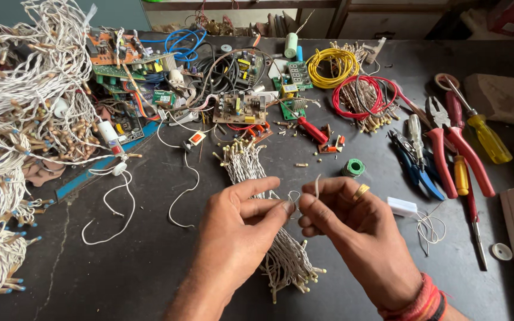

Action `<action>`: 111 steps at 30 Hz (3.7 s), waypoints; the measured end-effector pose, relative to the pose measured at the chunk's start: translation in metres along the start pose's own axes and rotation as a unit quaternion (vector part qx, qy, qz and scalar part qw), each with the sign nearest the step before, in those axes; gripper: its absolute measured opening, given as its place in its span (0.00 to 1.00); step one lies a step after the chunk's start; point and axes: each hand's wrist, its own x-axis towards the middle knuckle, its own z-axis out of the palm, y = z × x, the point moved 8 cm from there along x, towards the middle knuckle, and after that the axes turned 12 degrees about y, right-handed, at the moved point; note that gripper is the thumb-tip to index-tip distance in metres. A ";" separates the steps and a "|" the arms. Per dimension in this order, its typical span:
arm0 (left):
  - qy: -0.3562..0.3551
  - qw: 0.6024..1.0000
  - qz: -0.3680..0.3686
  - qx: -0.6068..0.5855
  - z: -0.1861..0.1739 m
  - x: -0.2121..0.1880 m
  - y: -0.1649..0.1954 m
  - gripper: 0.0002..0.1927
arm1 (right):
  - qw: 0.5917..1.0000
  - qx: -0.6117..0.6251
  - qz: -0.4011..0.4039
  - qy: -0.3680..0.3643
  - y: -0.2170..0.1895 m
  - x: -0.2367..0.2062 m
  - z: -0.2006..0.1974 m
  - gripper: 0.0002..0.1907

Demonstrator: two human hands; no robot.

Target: The person unties a bundle of white wires, then uses wire cutters to strip the insulation from the ends of individual wires. They twist the exposed strands and repeat the process on another wire from the bundle.

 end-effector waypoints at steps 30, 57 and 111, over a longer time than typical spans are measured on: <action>-0.025 0.999 0.026 -0.018 0.015 0.014 -0.029 0.27 | 0.998 -0.056 0.005 -0.030 0.032 0.013 -0.003 0.13; 0.072 0.993 -0.007 0.090 0.003 0.003 -0.006 0.15 | 0.996 -0.048 0.077 -0.026 0.034 0.016 -0.009 0.23; 0.016 1.000 0.022 0.009 0.013 0.000 -0.001 0.13 | 0.590 -0.798 -0.055 0.114 -0.014 0.127 -0.195 0.39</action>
